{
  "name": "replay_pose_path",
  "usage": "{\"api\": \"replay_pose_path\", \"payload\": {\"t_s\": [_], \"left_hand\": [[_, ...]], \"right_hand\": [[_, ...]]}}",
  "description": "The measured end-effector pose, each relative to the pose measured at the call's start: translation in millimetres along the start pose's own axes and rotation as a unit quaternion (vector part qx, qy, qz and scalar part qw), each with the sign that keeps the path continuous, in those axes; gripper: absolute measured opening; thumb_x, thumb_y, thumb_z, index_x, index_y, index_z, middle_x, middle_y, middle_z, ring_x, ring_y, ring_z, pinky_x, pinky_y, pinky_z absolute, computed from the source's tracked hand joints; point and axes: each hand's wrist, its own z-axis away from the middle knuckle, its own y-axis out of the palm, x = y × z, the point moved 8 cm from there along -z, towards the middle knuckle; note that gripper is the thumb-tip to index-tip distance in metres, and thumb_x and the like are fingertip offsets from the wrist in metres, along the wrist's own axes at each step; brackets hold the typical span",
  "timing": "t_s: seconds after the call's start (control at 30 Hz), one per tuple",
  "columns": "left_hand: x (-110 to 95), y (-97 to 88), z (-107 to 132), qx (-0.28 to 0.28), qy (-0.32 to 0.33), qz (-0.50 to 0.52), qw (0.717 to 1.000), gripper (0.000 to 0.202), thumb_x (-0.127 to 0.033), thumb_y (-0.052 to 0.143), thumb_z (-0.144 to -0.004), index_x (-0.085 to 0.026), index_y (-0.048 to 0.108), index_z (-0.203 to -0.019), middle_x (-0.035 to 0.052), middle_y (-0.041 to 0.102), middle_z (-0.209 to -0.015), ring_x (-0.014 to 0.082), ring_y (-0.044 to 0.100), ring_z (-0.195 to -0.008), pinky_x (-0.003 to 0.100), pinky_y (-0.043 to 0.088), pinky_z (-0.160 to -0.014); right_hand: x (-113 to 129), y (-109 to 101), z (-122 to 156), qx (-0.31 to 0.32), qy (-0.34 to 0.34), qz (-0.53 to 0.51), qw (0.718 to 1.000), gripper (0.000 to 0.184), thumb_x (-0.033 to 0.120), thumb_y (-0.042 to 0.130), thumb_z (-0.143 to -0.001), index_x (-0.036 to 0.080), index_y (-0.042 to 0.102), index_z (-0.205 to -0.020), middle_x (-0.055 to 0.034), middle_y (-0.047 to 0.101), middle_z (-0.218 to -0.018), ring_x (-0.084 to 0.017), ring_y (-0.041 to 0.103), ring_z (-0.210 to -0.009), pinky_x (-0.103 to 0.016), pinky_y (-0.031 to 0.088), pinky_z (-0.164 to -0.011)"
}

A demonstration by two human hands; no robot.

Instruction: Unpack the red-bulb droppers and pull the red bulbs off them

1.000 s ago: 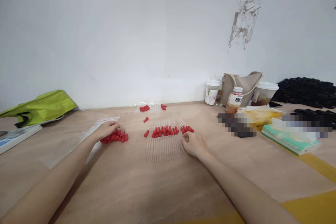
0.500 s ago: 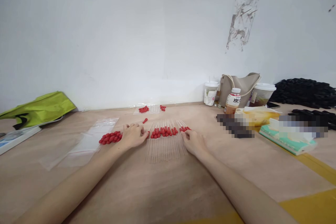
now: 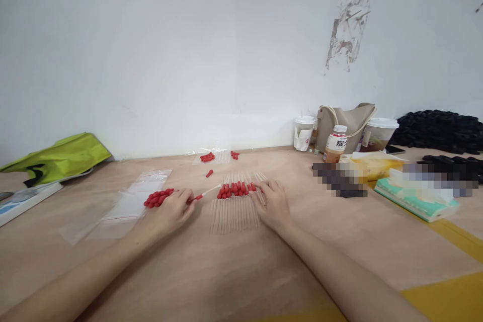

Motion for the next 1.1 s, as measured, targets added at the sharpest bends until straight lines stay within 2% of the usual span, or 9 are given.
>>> {"api": "replay_pose_path", "payload": {"t_s": [0.07, 0.17, 0.33, 0.5, 0.57, 0.7, 0.8, 0.93, 1.1], "left_hand": [[-7.5, -5.0, 17.3, -0.028, 0.049, 0.006, 0.998, 0.013, -0.021, 0.04, -0.082, -0.02, 0.051, -0.073, 0.0026, 0.058, -0.071, 0.0158, 0.054, -0.063, 0.027, 0.04, -0.058], [-20.1, -0.9, 35.7, -0.073, 0.138, 0.076, 0.985, 0.013, -0.02, 0.041, -0.084, -0.019, 0.05, -0.074, 0.002, 0.058, -0.074, 0.0136, 0.056, -0.068, 0.024, 0.044, -0.061], [-36.9, 7.0, 47.0, -0.144, 0.231, 0.147, 0.951, 0.007, -0.014, 0.047, -0.082, -0.018, 0.05, -0.077, 0.0018, 0.061, -0.079, 0.0126, 0.058, -0.08, 0.028, 0.047, -0.081], [-48.7, 5.1, 47.3, -0.16, 0.258, 0.171, 0.937, 0.008, -0.014, 0.046, -0.082, -0.019, 0.05, -0.078, 0.0, 0.062, -0.077, 0.0106, 0.058, -0.072, 0.033, 0.045, -0.087], [-50.2, 5.3, 44.4, -0.143, 0.244, 0.178, 0.942, 0.004, -0.017, 0.048, -0.082, -0.019, 0.051, -0.084, 0.0015, 0.062, -0.079, 0.0122, 0.058, -0.074, 0.034, 0.044, -0.086], [-55.1, 7.3, 38.0, -0.097, 0.224, 0.148, 0.958, 0.017, -0.028, 0.052, -0.081, -0.019, 0.055, -0.095, 0.0044, 0.064, -0.087, 0.0175, 0.055, -0.084, 0.037, 0.04, -0.082], [-58.8, 7.8, 36.1, -0.087, 0.23, 0.127, 0.961, 0.013, -0.028, 0.048, -0.084, -0.02, 0.059, -0.084, 0.0013, 0.064, -0.076, 0.0155, 0.054, -0.076, 0.035, 0.036, -0.079], [-59.0, 7.4, 36.5, -0.1, 0.232, 0.103, 0.962, 0.02, -0.029, 0.047, -0.085, -0.018, 0.059, -0.071, 0.001, 0.06, -0.064, 0.0146, 0.049, -0.067, 0.034, 0.034, -0.074], [-61.3, 4.5, 39.8, -0.103, 0.253, 0.088, 0.958, 0.019, -0.024, 0.048, -0.084, -0.019, 0.059, -0.069, -0.0004, 0.057, -0.058, 0.0145, 0.048, -0.066, 0.035, 0.032, -0.075]], "right_hand": [[18.9, -2.1, 3.4, -0.015, -0.054, -0.026, 0.998, 0.033, 0.037, 0.049, -0.08, 0.017, 0.056, -0.105, -0.0098, 0.058, -0.099, -0.02, 0.051, -0.092, -0.033, 0.035, -0.082], [50.2, 1.7, 11.8, 0.014, -0.144, -0.037, 0.989, 0.045, 0.041, 0.052, -0.078, 0.017, 0.049, -0.116, -0.0109, 0.055, -0.108, -0.022, 0.048, -0.099, -0.036, 0.034, -0.085], [83.4, 14.8, 29.6, 0.063, -0.266, -0.015, 0.962, 0.03, 0.037, 0.052, -0.081, 0.023, 0.056, -0.107, -0.0042, 0.062, -0.095, -0.02, 0.049, -0.096, -0.041, 0.025, -0.09], [88.8, 26.1, 35.9, 0.07, -0.284, 0.0, 0.956, 0.018, 0.029, 0.05, -0.083, 0.023, 0.061, -0.095, -0.0001, 0.061, -0.069, -0.014, 0.05, -0.076, -0.038, 0.025, -0.087], [89.6, 28.3, 36.7, 0.07, -0.285, 0.003, 0.956, 0.015, 0.026, 0.048, -0.084, 0.023, 0.063, -0.088, 0.001, 0.059, -0.065, -0.012, 0.048, -0.071, -0.037, 0.025, -0.085], [92.7, 28.3, 38.4, 0.06, -0.298, 0.008, 0.953, 0.016, 0.025, 0.047, -0.084, 0.022, 0.063, -0.081, 0.0015, 0.055, -0.06, -0.012, 0.045, -0.069, -0.036, 0.024, -0.084], [94.4, 26.5, 39.3, 0.058, -0.304, 0.006, 0.951, 0.017, 0.024, 0.047, -0.084, 0.022, 0.063, -0.081, 0.0019, 0.054, -0.058, -0.012, 0.044, -0.067, -0.035, 0.024, -0.083], [94.7, 24.1, 40.5, 0.059, -0.31, -0.003, 0.949, 0.018, 0.023, 0.047, -0.083, 0.022, 0.063, -0.076, 0.0029, 0.053, -0.053, -0.011, 0.041, -0.064, -0.034, 0.024, -0.08], [95.5, 21.9, 42.4, 0.056, -0.321, -0.005, 0.945, 0.018, 0.022, 0.046, -0.083, 0.022, 0.061, -0.073, 0.004, 0.053, -0.052, -0.011, 0.039, -0.062, -0.034, 0.023, -0.081]]}}
